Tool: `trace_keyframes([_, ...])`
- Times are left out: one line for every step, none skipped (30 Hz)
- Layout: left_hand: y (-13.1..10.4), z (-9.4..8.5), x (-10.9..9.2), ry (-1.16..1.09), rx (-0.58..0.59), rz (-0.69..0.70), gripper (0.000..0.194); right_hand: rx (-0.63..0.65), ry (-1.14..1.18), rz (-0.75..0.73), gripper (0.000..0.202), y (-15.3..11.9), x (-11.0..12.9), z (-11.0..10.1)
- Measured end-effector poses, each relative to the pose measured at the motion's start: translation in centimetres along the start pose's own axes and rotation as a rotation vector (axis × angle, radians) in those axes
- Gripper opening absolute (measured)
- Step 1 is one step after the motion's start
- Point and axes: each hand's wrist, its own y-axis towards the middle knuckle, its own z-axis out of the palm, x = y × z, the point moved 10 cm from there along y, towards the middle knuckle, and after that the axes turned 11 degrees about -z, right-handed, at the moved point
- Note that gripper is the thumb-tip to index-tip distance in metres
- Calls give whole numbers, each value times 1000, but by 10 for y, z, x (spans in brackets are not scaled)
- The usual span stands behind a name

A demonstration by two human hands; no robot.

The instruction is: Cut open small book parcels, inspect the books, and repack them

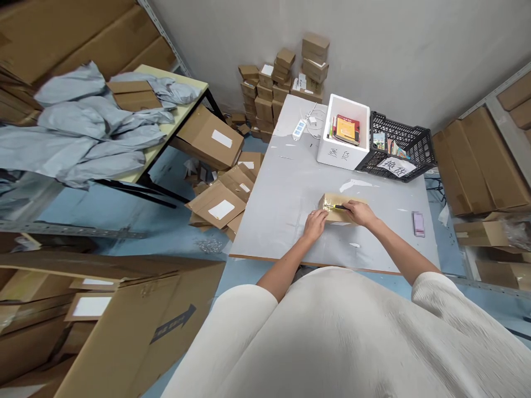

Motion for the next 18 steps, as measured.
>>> trace_keyframes([0, -1, 0, -1, -1, 4, 36, -6, -1, 12, 43, 1, 0, -2])
trace_keyframes([1, -1, -1, 3, 0, 6, 36, -14, -3, 24, 42, 2, -1, -4])
trace_keyframes([1, -2, -1, 12, 0, 7, 35, -20, -7, 33, 41, 3, -2, -6])
trace_keyframes([1, -2, -2, 25, 0, 7, 35, -15, -11, 31, 40, 4, -1, -7])
trace_keyframes([1, -3, -3, 44, -4, 8, 34, -10, -17, 30, 39, 5, -1, -8])
trace_keyframes([2, -4, -5, 66, -10, 12, 33, -4, -24, 29, 39, 6, -1, -9])
trace_keyframes([2, -6, -7, 90, -22, 18, 31, 1, -30, 30, 39, 7, -1, -11])
trace_keyframes([2, -8, -10, 115, -35, 29, 29, 4, -36, 31, 38, 8, -1, -12])
trace_keyframes([3, -10, -13, 140, -43, 46, 27, 8, -40, 31, 38, 9, 0, -13])
trace_keyframes([4, -10, -16, 165, -44, 70, 26, 13, -43, 30, 38, 10, 0, -14])
trace_keyframes([6, -10, -20, 188, -36, 99, 24, 19, -45, 30, 38, 11, 1, -15])
trace_keyframes([7, -10, -23, 209, -22, 128, 24, 27, -47, 31, 39, 11, 1, -15])
trace_keyframes([8, -8, -26, 228, -4, 154, 23, 33, -48, 32, 39, 12, 1, -14])
trace_keyframes([10, -8, -28, 248, 11, 173, 23, 37, -48, 32, 39, 12, 0, -14])
trace_keyframes([11, -7, -28, 268, 21, 181, 22, 38, -48, 31, 39, 13, 0, -14])
trace_keyframes([12, -7, -28, 287, 27, 179, 21, 36, -46, 29, 39, 13, -1, -14])
trace_keyframes([13, -8, -28, 303, 32, 171, 20, 33, -42, 25, 40, 13, -2, -13])
trace_keyframes([14, -8, -27, 315, 37, 160, 19, 30, -39, 21, 40, 12, -4, -13])
